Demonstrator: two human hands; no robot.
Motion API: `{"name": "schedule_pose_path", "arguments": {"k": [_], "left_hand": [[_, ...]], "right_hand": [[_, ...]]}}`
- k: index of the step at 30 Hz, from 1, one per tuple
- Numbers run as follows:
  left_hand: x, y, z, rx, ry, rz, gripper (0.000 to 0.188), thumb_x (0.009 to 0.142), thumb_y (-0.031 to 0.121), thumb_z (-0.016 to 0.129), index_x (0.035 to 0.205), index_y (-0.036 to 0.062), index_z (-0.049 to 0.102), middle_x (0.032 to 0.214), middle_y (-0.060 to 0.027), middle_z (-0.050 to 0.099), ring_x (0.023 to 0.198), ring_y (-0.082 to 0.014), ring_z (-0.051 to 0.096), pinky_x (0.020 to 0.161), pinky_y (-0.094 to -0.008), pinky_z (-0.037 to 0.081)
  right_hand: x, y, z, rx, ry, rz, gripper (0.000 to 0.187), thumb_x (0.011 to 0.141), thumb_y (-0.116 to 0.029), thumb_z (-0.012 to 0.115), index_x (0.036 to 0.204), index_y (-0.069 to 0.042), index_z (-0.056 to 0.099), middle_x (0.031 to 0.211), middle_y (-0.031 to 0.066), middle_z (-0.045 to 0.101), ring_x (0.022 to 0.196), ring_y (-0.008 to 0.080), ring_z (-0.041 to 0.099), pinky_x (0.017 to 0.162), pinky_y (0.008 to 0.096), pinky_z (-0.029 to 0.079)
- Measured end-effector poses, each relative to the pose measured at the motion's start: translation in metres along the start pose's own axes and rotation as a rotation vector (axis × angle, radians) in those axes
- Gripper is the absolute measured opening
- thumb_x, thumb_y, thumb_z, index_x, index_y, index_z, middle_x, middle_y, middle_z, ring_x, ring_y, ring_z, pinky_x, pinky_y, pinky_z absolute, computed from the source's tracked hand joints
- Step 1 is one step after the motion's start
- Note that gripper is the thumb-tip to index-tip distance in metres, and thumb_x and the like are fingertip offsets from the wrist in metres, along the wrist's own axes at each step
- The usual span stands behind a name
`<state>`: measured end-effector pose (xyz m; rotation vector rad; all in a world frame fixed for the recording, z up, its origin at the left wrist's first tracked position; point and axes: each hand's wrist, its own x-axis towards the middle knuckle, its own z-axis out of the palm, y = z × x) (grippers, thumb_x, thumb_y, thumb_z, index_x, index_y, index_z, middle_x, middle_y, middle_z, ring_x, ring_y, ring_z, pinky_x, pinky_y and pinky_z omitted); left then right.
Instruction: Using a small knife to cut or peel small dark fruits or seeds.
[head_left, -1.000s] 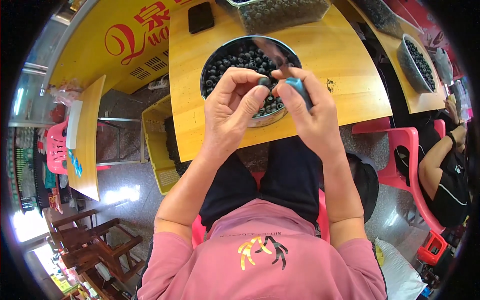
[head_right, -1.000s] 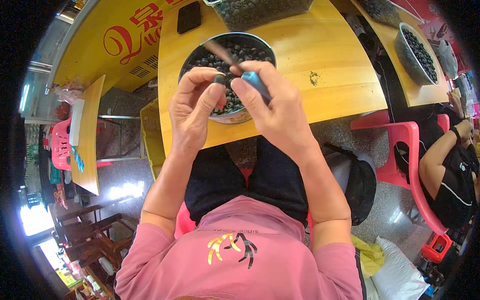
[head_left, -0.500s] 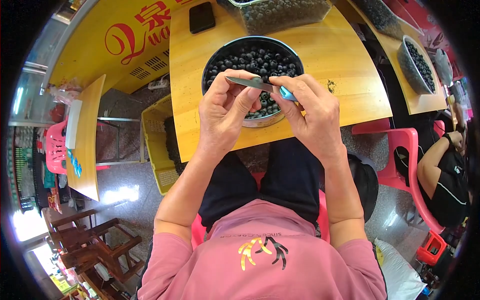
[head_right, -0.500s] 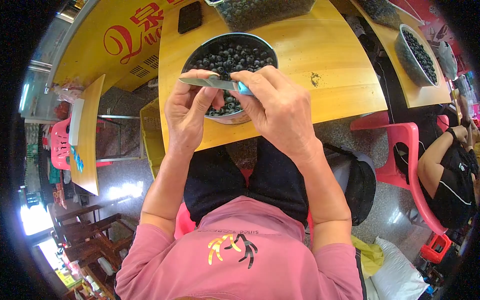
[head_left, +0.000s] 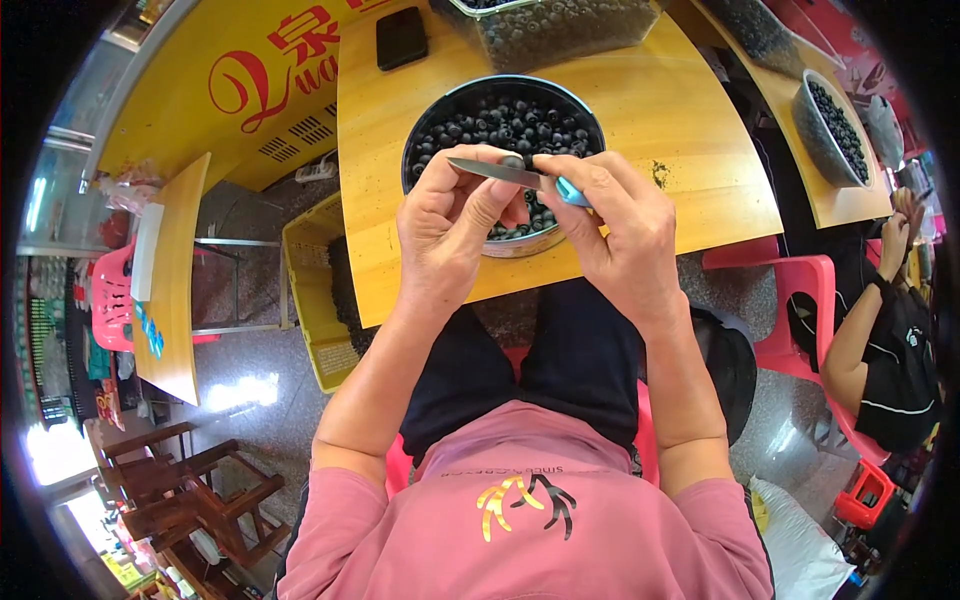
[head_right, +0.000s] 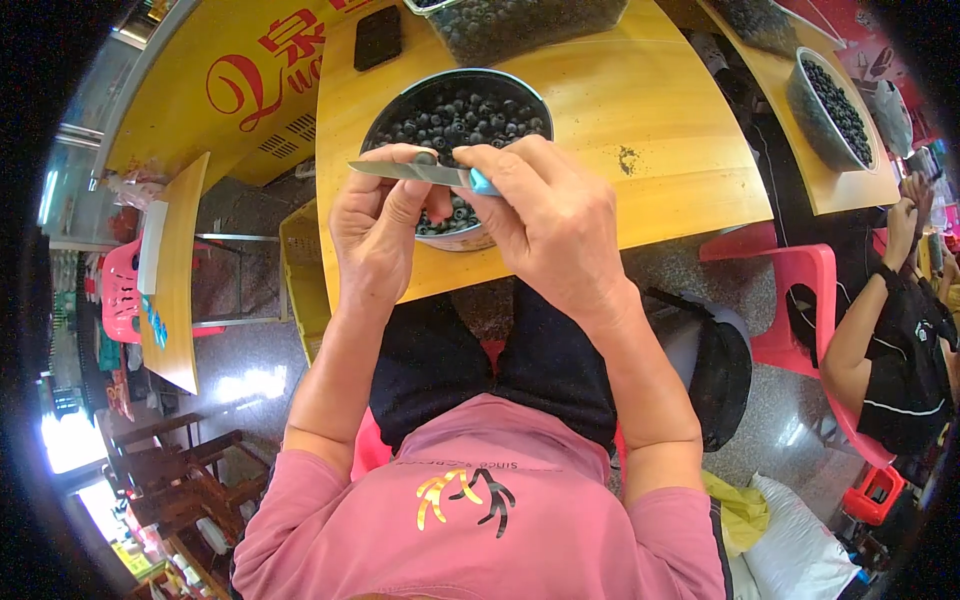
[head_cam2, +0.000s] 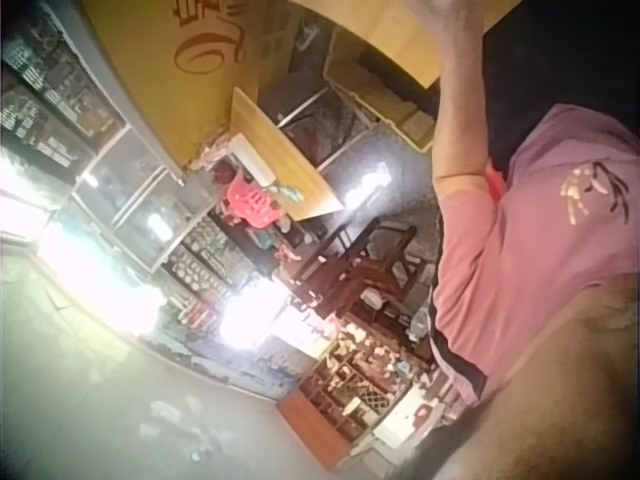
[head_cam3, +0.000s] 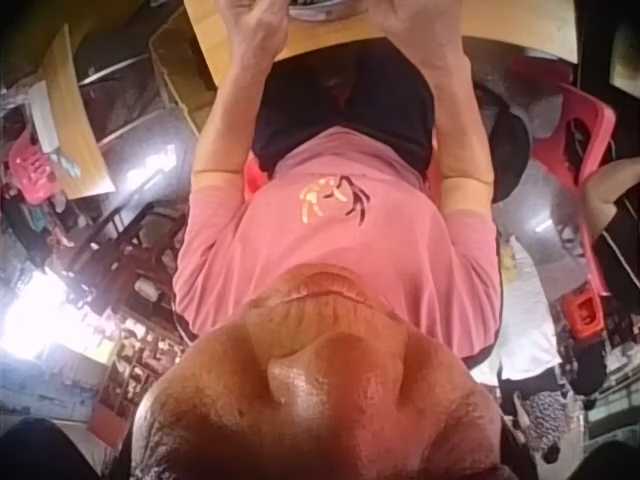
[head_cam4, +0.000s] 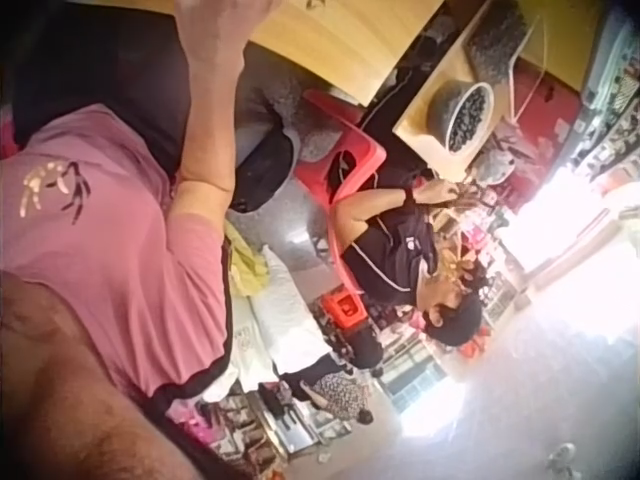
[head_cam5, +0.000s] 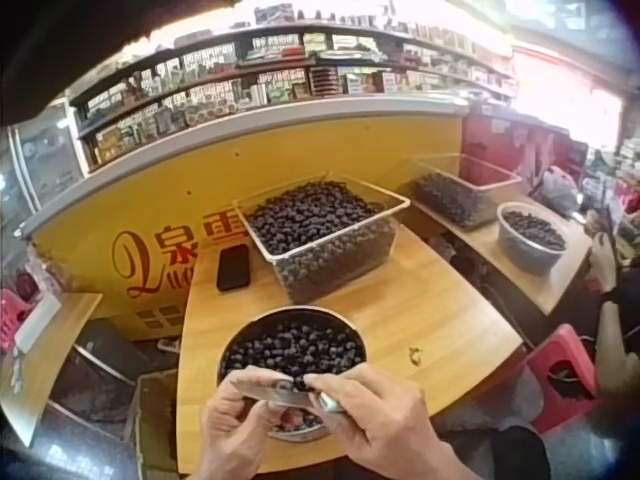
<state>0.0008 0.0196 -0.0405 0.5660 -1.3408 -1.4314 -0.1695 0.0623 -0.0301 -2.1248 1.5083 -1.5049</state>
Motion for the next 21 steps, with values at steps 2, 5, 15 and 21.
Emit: {"name": "schedule_pose_path", "arguments": {"k": [2, 5, 15, 21], "left_hand": [[-0.0002, -0.0006, 0.0013, -0.033, 0.006, -0.013, 0.017, 0.096, 0.009, 0.061, 0.11, 0.0005, 0.057, 0.09, -0.0047, 0.063, 0.075, -0.0084, 0.058, 0.069, -0.0224, 0.048], [-0.0006, -0.0007, 0.0035, -0.093, 0.015, -0.032, 0.017, 0.096, 0.01, 0.06, 0.111, 0.0008, 0.057, 0.09, -0.0051, 0.063, 0.075, -0.009, 0.058, 0.069, -0.0227, 0.048], [-0.0026, -0.0026, 0.0028, -0.225, 0.015, -0.112, 0.022, 0.096, 0.015, 0.06, 0.113, 0.0012, 0.057, 0.092, -0.0079, 0.063, 0.076, -0.0141, 0.056, 0.069, -0.0265, 0.046], [-0.0035, 0.0027, 0.0007, -0.178, -0.081, -0.09, 0.015, 0.096, 0.011, 0.06, 0.106, 0.0003, 0.057, 0.094, -0.007, 0.064, 0.075, -0.0103, 0.059, 0.069, -0.0241, 0.048]], "right_hand": [[0.0007, 0.0014, 0.0019, -0.036, 0.001, -0.048, 0.021, 0.085, -0.003, 0.068, 0.107, -0.001, 0.068, 0.089, 0.0118, 0.066, 0.07, 0.02, 0.064, 0.057, 0.028, 0.051], [0.0001, 0.0054, 0.0032, -0.045, 0.018, -0.077, 0.022, 0.085, -0.003, 0.068, 0.107, -0.001, 0.068, 0.088, 0.0115, 0.066, 0.069, 0.0197, 0.064, 0.056, 0.0278, 0.051], [-0.0003, 0.0033, 0.0033, -0.059, 0.056, -0.058, 0.024, 0.084, -0.003, 0.07, 0.107, -0.003, 0.069, 0.087, 0.0114, 0.066, 0.07, 0.0207, 0.063, 0.054, 0.0285, 0.05], [-0.0007, 0.0093, 0.0032, -0.079, 0.032, -0.032, 0.024, 0.083, -0.004, 0.07, 0.107, -0.004, 0.069, 0.089, 0.013, 0.066, 0.073, 0.0238, 0.064, 0.059, 0.0309, 0.051]]}}
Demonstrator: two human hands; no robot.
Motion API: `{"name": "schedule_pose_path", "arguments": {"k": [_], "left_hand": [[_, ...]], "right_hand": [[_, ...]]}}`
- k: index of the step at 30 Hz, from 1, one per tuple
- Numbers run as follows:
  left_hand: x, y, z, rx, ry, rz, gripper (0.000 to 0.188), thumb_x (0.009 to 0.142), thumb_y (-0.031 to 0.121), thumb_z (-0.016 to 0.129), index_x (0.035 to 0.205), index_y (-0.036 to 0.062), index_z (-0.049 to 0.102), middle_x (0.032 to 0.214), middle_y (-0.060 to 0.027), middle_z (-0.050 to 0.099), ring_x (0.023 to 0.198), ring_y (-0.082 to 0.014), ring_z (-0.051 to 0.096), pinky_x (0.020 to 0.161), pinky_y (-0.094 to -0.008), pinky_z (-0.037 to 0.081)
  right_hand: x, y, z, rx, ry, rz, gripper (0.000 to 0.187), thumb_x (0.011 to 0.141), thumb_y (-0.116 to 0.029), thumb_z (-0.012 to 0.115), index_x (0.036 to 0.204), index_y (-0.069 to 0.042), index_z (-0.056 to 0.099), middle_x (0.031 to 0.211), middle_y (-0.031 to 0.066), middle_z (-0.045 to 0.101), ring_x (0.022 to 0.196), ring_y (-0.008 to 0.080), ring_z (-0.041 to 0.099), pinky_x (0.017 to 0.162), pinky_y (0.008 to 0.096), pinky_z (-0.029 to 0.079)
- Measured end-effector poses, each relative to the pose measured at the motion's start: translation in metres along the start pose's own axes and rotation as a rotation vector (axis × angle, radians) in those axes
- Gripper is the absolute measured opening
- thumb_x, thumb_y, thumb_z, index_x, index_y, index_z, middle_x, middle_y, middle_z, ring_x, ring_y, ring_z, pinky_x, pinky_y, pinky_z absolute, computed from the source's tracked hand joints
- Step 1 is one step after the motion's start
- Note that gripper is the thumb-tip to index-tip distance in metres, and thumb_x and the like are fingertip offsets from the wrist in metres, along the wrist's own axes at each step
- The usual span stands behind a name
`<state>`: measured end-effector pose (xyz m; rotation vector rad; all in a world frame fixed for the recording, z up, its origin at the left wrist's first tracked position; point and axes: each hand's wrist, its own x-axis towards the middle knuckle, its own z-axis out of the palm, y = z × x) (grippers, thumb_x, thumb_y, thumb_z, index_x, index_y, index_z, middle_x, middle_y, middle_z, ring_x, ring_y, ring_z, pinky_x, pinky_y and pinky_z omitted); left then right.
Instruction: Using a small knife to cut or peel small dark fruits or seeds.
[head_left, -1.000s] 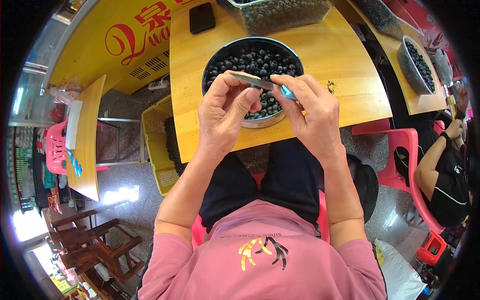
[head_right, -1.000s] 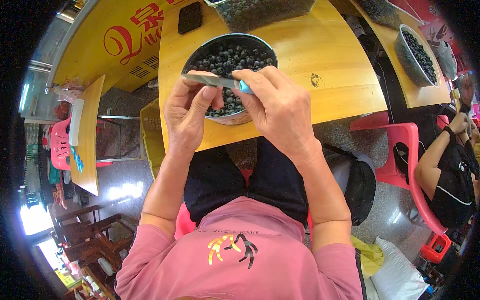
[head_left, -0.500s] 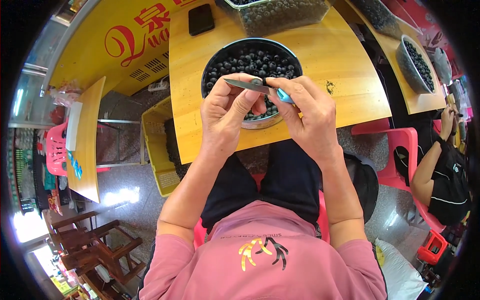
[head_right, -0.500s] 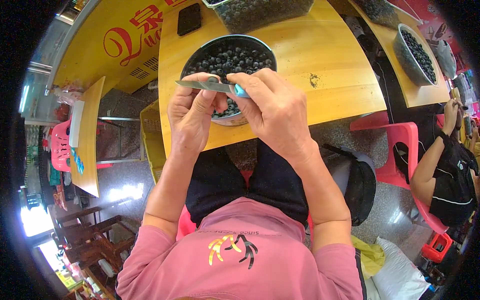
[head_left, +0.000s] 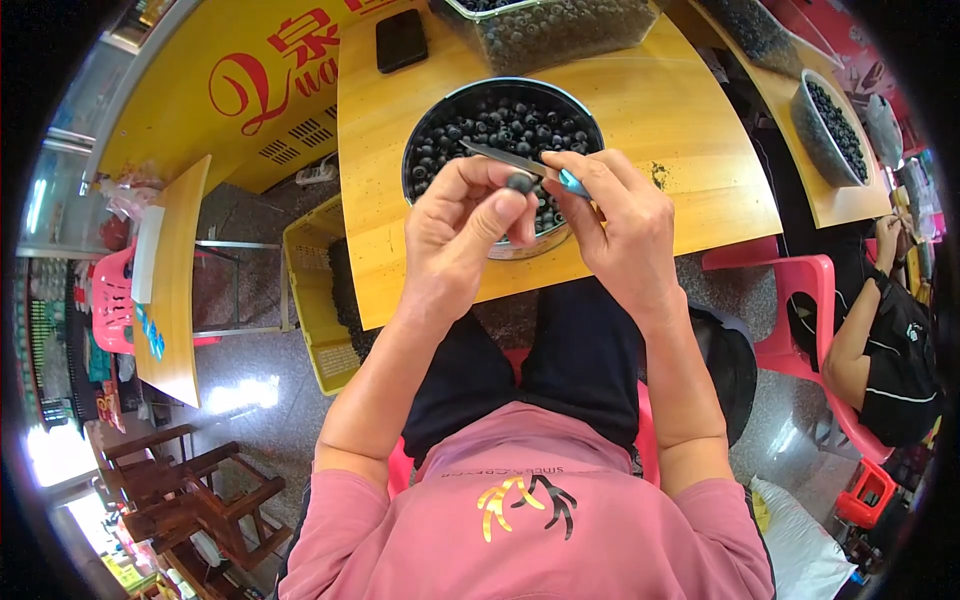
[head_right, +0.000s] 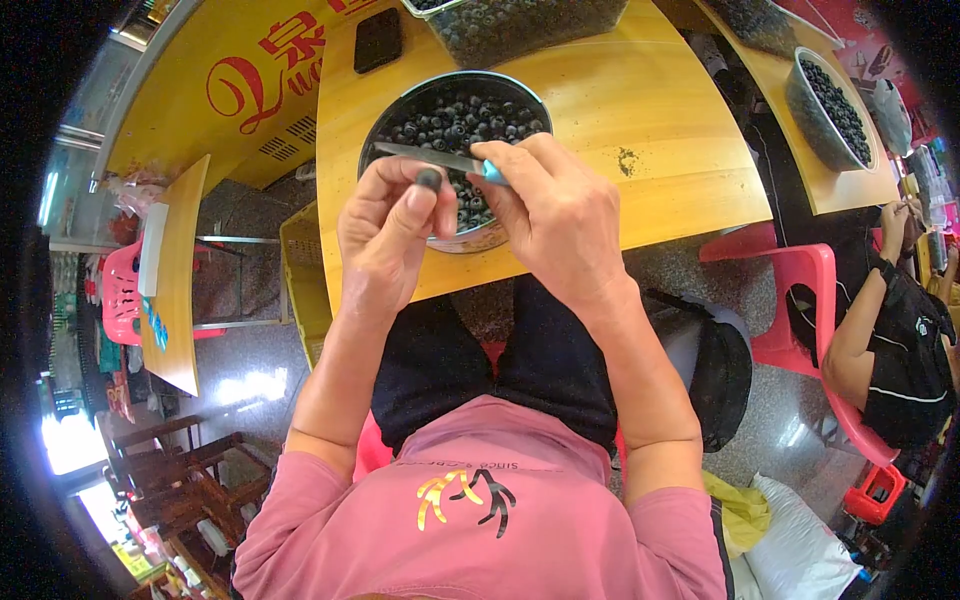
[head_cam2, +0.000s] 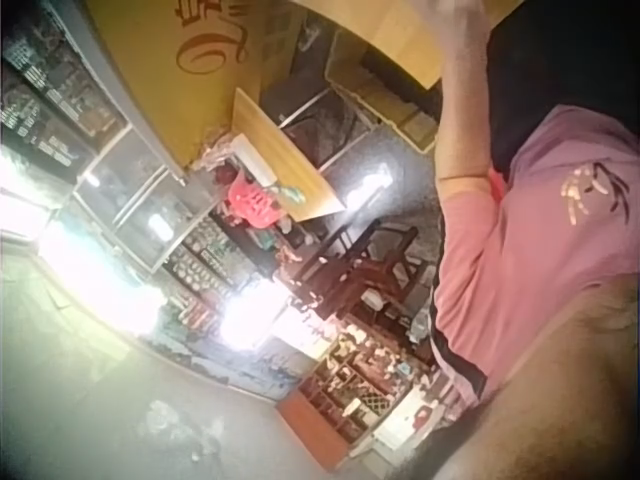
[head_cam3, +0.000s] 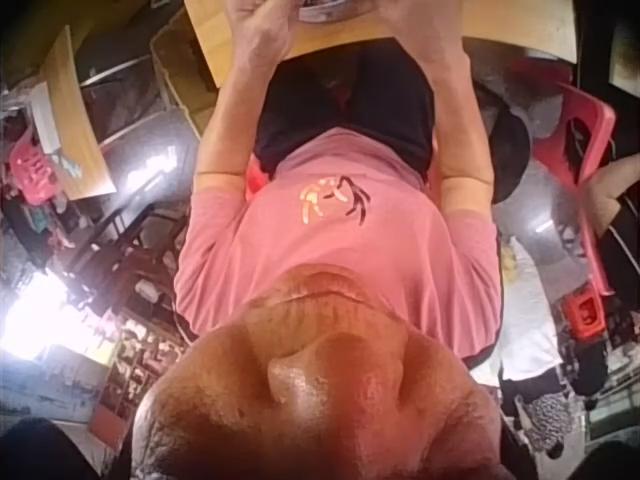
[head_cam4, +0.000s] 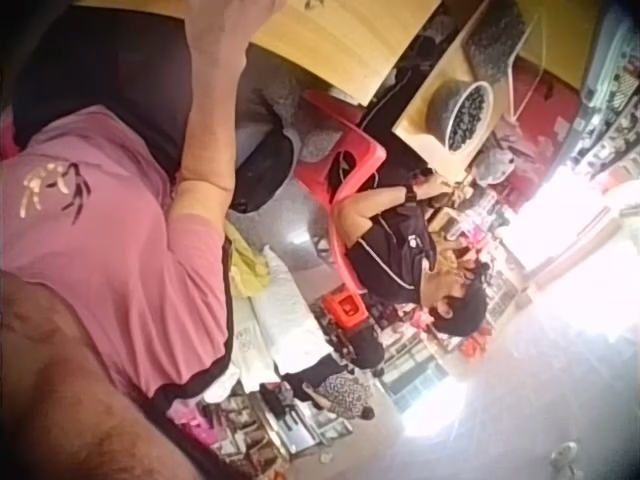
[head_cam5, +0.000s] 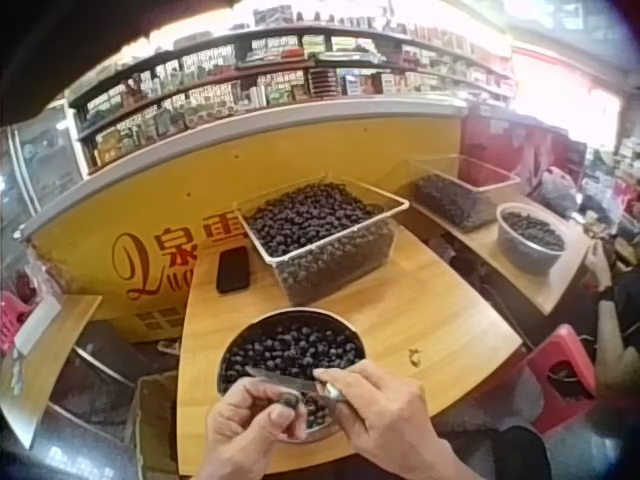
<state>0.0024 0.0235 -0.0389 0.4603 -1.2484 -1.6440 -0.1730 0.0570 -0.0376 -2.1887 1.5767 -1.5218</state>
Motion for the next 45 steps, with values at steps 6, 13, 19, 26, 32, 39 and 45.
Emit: {"name": "schedule_pose_path", "arguments": {"k": [6, 13, 19, 26, 32, 39, 45], "left_hand": [[-0.005, 0.004, 0.005, 0.172, 0.01, -0.013, 0.016, 0.094, 0.003, 0.061, 0.108, -0.001, 0.056, 0.094, -0.004, 0.061, 0.08, -0.0112, 0.06, 0.073, -0.0258, 0.051], [-0.007, -0.007, 0.009, 0.647, 0.031, 0.392, 0.023, 0.079, -0.008, 0.07, 0.1, 0.0006, 0.062, 0.092, -0.013, 0.064, 0.085, -0.0235, 0.064, 0.072, -0.0291, 0.052], [-0.023, -0.003, -0.007, 0.582, -0.03, 0.347, 0.022, 0.084, -0.006, 0.067, 0.105, -0.0009, 0.06, 0.1, -0.0124, 0.06, 0.087, -0.019, 0.062, 0.074, -0.0287, 0.053], [-0.027, 0.012, -0.012, 0.468, -0.009, 0.162, 0.017, 0.093, 0.001, 0.06, 0.11, -0.0034, 0.056, 0.102, -0.0099, 0.059, 0.085, -0.0138, 0.063, 0.075, -0.025, 0.054], [-0.025, 0.011, -0.011, 0.32, 0.003, 0.111, 0.018, 0.095, -0.002, 0.057, 0.113, -0.0007, 0.054, 0.101, -0.0071, 0.06, 0.081, -0.0122, 0.064, 0.071, -0.0245, 0.054], [-0.021, 0.007, -0.008, 0.219, 0.024, 0.122, 0.015, 0.096, 0.002, 0.057, 0.11, -0.0003, 0.055, 0.096, -0.0068, 0.06, 0.077, -0.0107, 0.061, 0.067, -0.0235, 0.051], [-0.022, 0.013, -0.003, 0.215, -0.025, 0.09, 0.015, 0.095, 0.003, 0.058, 0.109, -0.0021, 0.055, 0.095, -0.0074, 0.06, 0.076, -0.0112, 0.061, 0.067, -0.0235, 0.051]], "right_hand": [[-0.003, -0.011, -0.004, 0.407, -0.052, 0.331, 0.018, 0.091, -0.012, 0.068, 0.103, 0.001, 0.068, 0.088, 0.0038, 0.065, 0.077, 0.0132, 0.061, 0.063, 0.0262, 0.048], [-0.001, -0.025, -0.007, 1.05, -0.106, 0.698, 0.016, 0.092, -0.019, 0.068, 0.094, -0.003, 0.065, 0.076, -0.0022, 0.059, 0.058, 0.0018, 0.041, 0.051, 0.0178, 0.029], [-0.005, -0.033, 0.001, 1.095, -0.113, 0.743, 0.016, 0.093, -0.02, 0.067, 0.094, -0.004, 0.065, 0.075, -0.0013, 0.059, 0.054, 0.0012, 0.038, 0.048, 0.0178, 0.026], [-0.005, -0.035, 0.005, 0.56, -0.117, 0.327, 0.016, 0.092, -0.013, 0.066, 0.099, 0.002, 0.065, 0.081, 0.0061, 0.063, 0.066, 0.0125, 0.058, 0.057, 0.0222, 0.045], [-0.002, -0.023, -0.001, 0.179, -0.159, 0.022, 0.015, 0.083, 0.0, 0.068, 0.098, 0.0, 0.067, 0.085, 0.0104, 0.063, 0.07, 0.0197, 0.064, 0.059, 0.0268, 0.05], [-0.002, -0.019, -0.001, 0.113, -0.141, -0.002, 0.018, 0.082, 0.002, 0.068, 0.101, -0.001, 0.067, 0.087, 0.0104, 0.064, 0.069, 0.0203, 0.064, 0.058, 0.0279, 0.051], [-0.003, -0.005, 0.001, -0.001, -0.095, 0.024, 0.014, 0.082, -0.008, 0.069, 0.095, -0.004, 0.066, 0.082, 0.0109, 0.061, 0.07, 0.0282, 0.062, 0.06, 0.0349, 0.049]]}}
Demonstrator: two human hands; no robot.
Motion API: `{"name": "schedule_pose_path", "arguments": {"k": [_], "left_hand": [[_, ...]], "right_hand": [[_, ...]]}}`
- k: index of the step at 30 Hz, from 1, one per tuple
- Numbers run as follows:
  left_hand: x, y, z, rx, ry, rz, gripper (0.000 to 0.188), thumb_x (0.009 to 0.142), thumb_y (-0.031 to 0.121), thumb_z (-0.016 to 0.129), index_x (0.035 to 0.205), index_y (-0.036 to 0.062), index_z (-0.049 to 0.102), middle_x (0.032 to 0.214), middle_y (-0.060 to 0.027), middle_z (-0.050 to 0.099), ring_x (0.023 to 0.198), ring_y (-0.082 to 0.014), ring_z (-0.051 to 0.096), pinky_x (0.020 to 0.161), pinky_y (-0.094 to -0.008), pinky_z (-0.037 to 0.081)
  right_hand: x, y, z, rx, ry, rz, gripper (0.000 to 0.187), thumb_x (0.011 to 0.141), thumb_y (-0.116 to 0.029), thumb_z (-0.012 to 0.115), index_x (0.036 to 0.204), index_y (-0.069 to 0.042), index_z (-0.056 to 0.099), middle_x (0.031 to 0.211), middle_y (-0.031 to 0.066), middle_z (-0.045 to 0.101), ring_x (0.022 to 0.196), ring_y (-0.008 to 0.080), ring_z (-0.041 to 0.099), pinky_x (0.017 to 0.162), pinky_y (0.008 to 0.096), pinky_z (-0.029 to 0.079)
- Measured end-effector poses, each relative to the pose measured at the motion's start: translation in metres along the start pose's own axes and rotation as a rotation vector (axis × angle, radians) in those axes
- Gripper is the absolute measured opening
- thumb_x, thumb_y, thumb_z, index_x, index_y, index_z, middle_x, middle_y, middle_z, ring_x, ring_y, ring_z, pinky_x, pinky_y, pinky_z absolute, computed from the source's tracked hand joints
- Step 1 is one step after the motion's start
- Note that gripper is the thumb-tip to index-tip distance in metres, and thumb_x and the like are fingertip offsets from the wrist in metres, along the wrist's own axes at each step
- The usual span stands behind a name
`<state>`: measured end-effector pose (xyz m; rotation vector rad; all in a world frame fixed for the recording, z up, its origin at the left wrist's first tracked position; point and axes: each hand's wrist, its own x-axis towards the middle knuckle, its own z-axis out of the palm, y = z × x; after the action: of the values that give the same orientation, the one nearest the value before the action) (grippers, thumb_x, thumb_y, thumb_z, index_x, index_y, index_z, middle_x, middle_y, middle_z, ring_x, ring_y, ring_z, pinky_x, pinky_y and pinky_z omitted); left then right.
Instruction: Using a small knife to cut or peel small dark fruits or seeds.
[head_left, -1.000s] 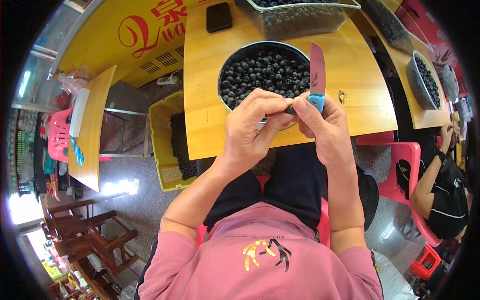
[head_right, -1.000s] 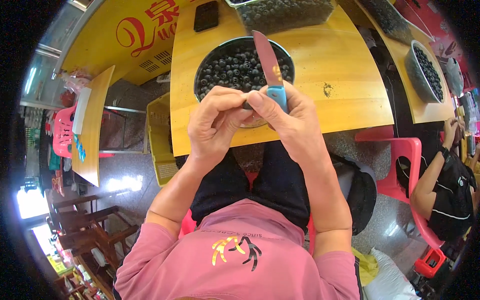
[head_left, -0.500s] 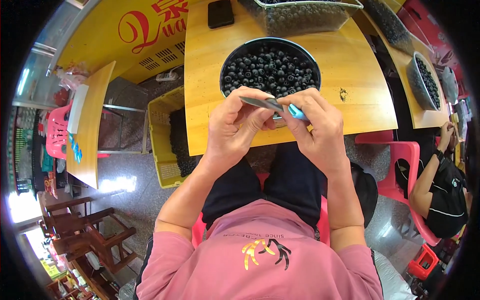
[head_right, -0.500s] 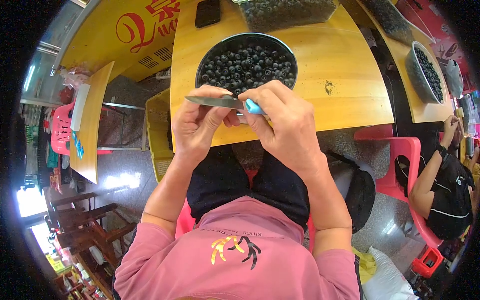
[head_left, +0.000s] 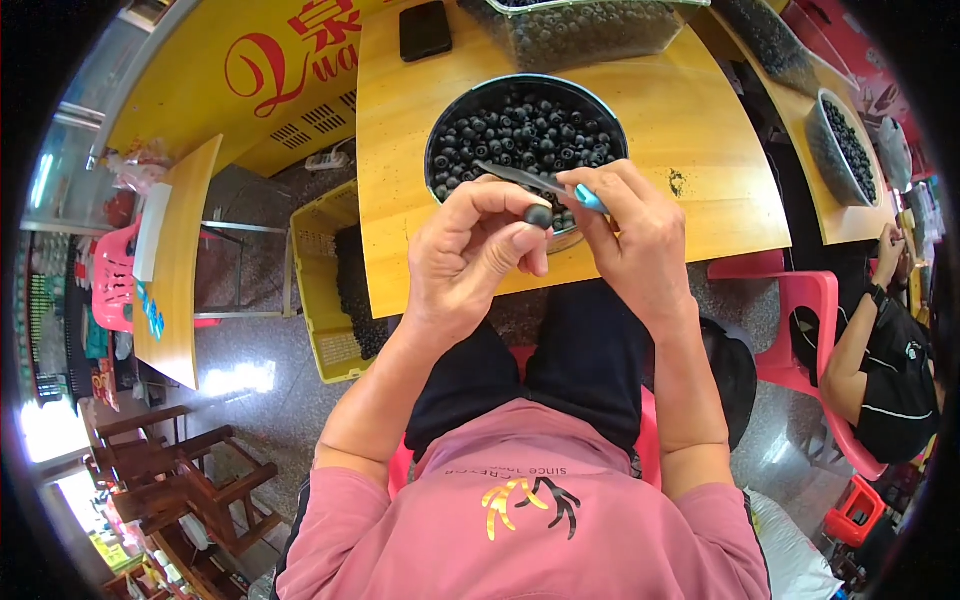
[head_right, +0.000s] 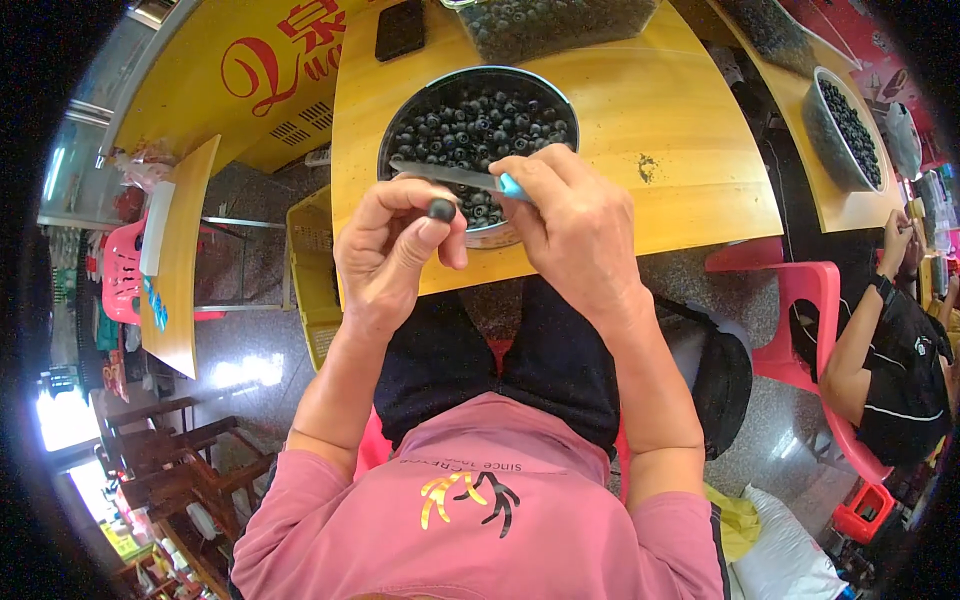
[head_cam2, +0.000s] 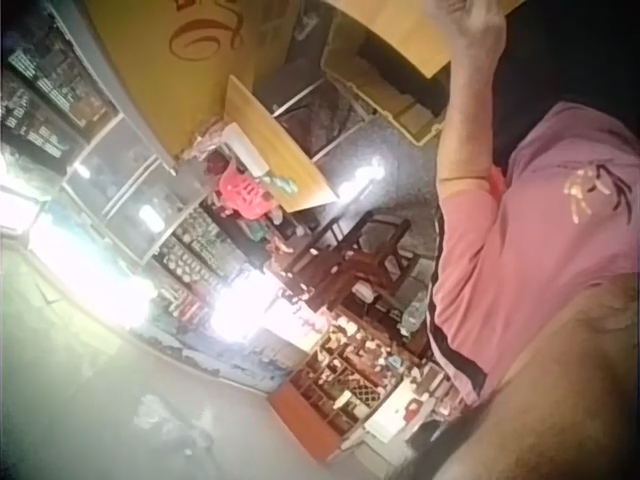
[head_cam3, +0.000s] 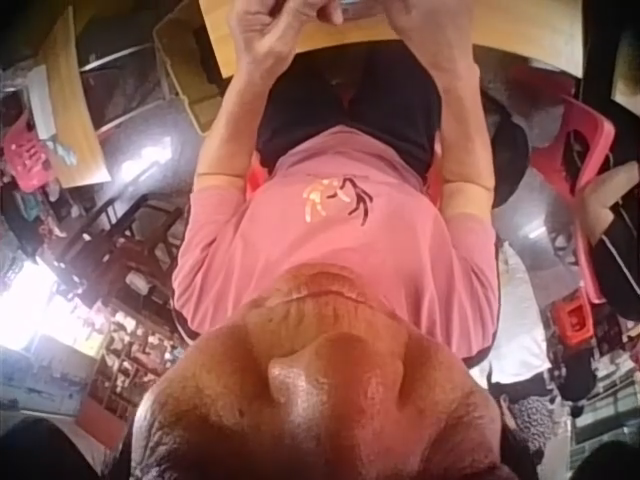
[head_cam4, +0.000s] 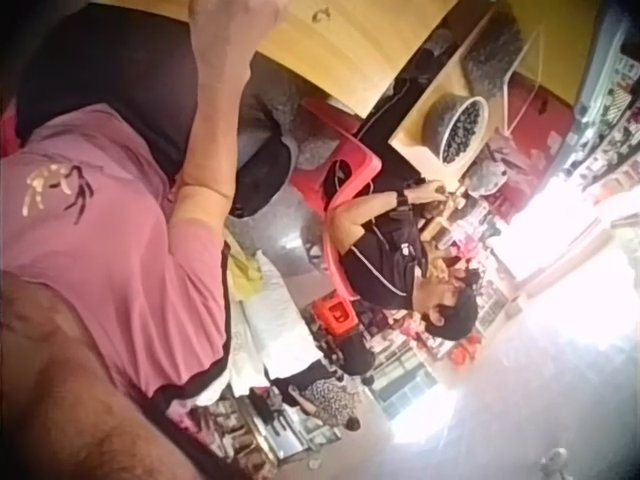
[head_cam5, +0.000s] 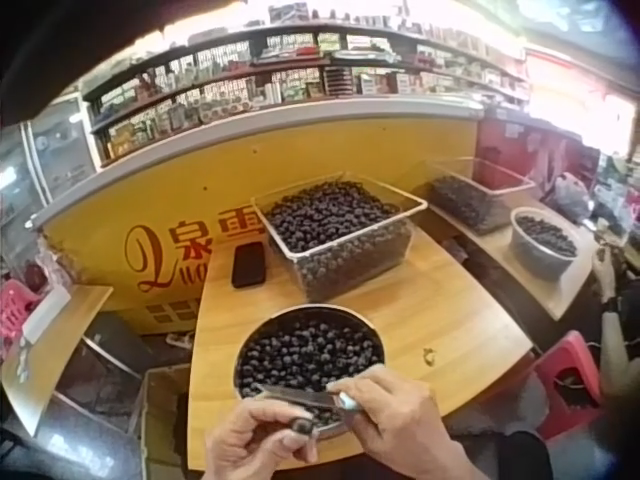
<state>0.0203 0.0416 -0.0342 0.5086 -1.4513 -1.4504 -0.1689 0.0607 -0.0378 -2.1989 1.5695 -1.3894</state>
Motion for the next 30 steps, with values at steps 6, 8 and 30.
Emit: {"name": "schedule_pose_path", "arguments": {"k": [6, 8, 30], "left_hand": [[0.003, -0.005, 0.002, 0.049, 0.065, -0.012, 0.014, 0.092, -0.002, 0.061, 0.106, -0.0024, 0.059, 0.096, -0.0083, 0.061, 0.078, -0.0134, 0.063, 0.067, -0.0258, 0.054], [0.004, -0.006, 0.007, 0.184, 0.088, 0.075, 0.016, 0.088, -0.008, 0.063, 0.102, -0.0014, 0.062, 0.097, -0.008, 0.062, 0.08, -0.0151, 0.064, 0.066, -0.0274, 0.055], [-0.002, -0.004, -0.004, -0.075, 0.084, -0.048, 0.016, 0.097, 0.006, 0.058, 0.111, 0.0024, 0.052, 0.093, -0.0037, 0.059, 0.077, -0.0086, 0.056, 0.07, -0.0222, 0.047]], "right_hand": [[-0.002, -0.013, -0.002, 0.53, 0.018, 0.24, 0.013, 0.09, -0.013, 0.069, 0.093, -0.001, 0.065, 0.079, 0.0054, 0.063, 0.069, 0.0125, 0.059, 0.06, 0.0279, 0.047], [-0.004, -0.02, -0.004, 0.637, -0.03, 0.359, 0.015, 0.091, -0.015, 0.068, 0.093, 0.0, 0.065, 0.08, 0.0035, 0.063, 0.071, 0.0095, 0.059, 0.062, 0.0263, 0.047], [0.0, -0.027, 0.004, 0.26, -0.054, 0.021, 0.015, 0.085, -0.003, 0.067, 0.1, -0.001, 0.064, 0.081, 0.0112, 0.06, 0.068, 0.0233, 0.06, 0.058, 0.0308, 0.047]]}}
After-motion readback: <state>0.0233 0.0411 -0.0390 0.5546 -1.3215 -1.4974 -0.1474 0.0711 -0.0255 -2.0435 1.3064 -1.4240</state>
